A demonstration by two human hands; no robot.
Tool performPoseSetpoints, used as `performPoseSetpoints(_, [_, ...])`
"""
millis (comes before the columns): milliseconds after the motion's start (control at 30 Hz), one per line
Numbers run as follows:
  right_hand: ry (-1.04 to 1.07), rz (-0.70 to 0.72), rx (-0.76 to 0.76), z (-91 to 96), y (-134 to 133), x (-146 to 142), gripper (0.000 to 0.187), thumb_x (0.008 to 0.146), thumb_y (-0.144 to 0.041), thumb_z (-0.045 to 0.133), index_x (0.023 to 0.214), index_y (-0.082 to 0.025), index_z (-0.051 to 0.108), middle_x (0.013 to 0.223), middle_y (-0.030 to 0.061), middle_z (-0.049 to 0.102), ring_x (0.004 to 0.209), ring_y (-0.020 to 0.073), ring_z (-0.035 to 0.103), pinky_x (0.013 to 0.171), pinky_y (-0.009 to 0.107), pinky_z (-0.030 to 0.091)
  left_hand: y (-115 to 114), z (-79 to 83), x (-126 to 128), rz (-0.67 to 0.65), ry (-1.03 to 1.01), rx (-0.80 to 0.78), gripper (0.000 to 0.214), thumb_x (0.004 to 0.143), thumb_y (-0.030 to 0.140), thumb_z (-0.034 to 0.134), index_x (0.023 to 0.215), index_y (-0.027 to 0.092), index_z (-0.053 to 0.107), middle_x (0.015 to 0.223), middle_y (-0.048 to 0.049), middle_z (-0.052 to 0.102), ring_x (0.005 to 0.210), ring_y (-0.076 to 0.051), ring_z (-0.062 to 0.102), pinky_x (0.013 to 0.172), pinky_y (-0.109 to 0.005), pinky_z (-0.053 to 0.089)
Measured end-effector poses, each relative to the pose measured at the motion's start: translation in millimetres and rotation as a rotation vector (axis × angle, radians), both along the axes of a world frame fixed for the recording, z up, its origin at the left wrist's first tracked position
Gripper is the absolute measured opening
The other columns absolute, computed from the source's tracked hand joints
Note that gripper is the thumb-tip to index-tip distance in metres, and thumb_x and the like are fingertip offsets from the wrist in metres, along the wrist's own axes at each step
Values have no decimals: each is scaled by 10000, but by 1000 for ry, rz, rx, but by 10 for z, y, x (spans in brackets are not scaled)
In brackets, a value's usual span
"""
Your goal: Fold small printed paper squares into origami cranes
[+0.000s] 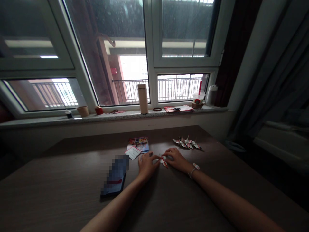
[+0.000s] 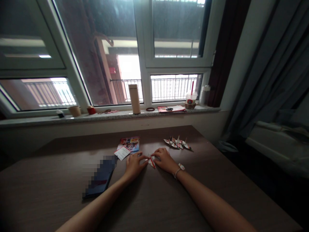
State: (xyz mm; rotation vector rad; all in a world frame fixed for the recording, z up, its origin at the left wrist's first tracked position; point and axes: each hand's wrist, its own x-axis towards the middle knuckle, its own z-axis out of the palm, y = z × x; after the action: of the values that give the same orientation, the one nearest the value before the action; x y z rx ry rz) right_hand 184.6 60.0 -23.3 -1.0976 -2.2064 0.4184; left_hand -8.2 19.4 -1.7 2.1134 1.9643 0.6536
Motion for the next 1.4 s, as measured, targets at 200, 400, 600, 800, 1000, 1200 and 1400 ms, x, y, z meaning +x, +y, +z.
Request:
performPoseSetpoints(200, [-41, -31, -39, 6, -29, -12, 325, 831, -288, 659, 1152, -259, 702, 1169, 90, 573, 1162, 259, 457, 1061, 415, 372, 4, -8, -2, 4, -6, -7, 271, 857, 415, 585, 1092, 391, 718, 1369, -31, 546, 1297, -287, 424, 1127, -516, 212])
performPoseSetpoints(400, [-44, -19, -41, 26, -44, -5, 309, 836, -265, 654, 1142, -271, 702, 1159, 80, 567, 1164, 252, 457, 1076, 409, 361, -2, 1, 3, -11, 7, -25, 263, 865, 388, 578, 1089, 388, 716, 1391, -32, 533, 1315, -292, 412, 1132, -561, 177])
performPoseSetpoints(600, [-41, -20, -39, 28, -41, -2, 304, 831, -274, 665, 1133, -255, 693, 1149, 84, 569, 1148, 248, 462, 1059, 400, 368, -5, 7, -10, -21, -71, -2, 232, 864, 418, 583, 1048, 356, 710, 1354, -20, 565, 1297, -279, 434, 1121, -544, 201])
performPoseSetpoints(800, [-40, -23, -30, 35, -43, -6, 278, 832, -255, 662, 1109, -235, 679, 1129, 81, 573, 1137, 245, 460, 1055, 407, 363, 21, -29, -23, 5, -94, 54, 204, 852, 434, 595, 918, 263, 683, 1233, -23, 631, 1205, -258, 502, 1095, -495, 264])
performPoseSetpoints(1000, [-24, -16, -35, 29, -44, 7, 237, 815, -219, 669, 1051, -212, 650, 1106, 75, 589, 1127, 247, 465, 1032, 403, 375, 16, -46, -51, -17, -16, 49, 181, 824, 363, 641, 976, 293, 711, 1328, -27, 576, 1231, -271, 474, 1087, -471, 281])
performPoseSetpoints(1200, [-2, -1, -29, 11, -19, 24, 182, 855, -294, 648, 1014, -206, 638, 1082, 72, 605, 1091, 237, 495, 993, 396, 394, 15, -38, -83, -47, 16, 49, 199, 836, 395, 634, 993, 353, 749, 1362, -15, 563, 1237, -285, 466, 1076, -467, 299])
performPoseSetpoints(1400, [37, 63, -35, -29, 110, 116, 154, 921, -313, 565, 893, -196, 661, 1029, 59, 651, 1040, 213, 543, 981, 393, 388, 48, -65, -127, -70, 41, 34, 215, 853, 412, 617, 1012, 378, 757, 1353, -20, 574, 1254, -295, 459, 1077, -475, 303])
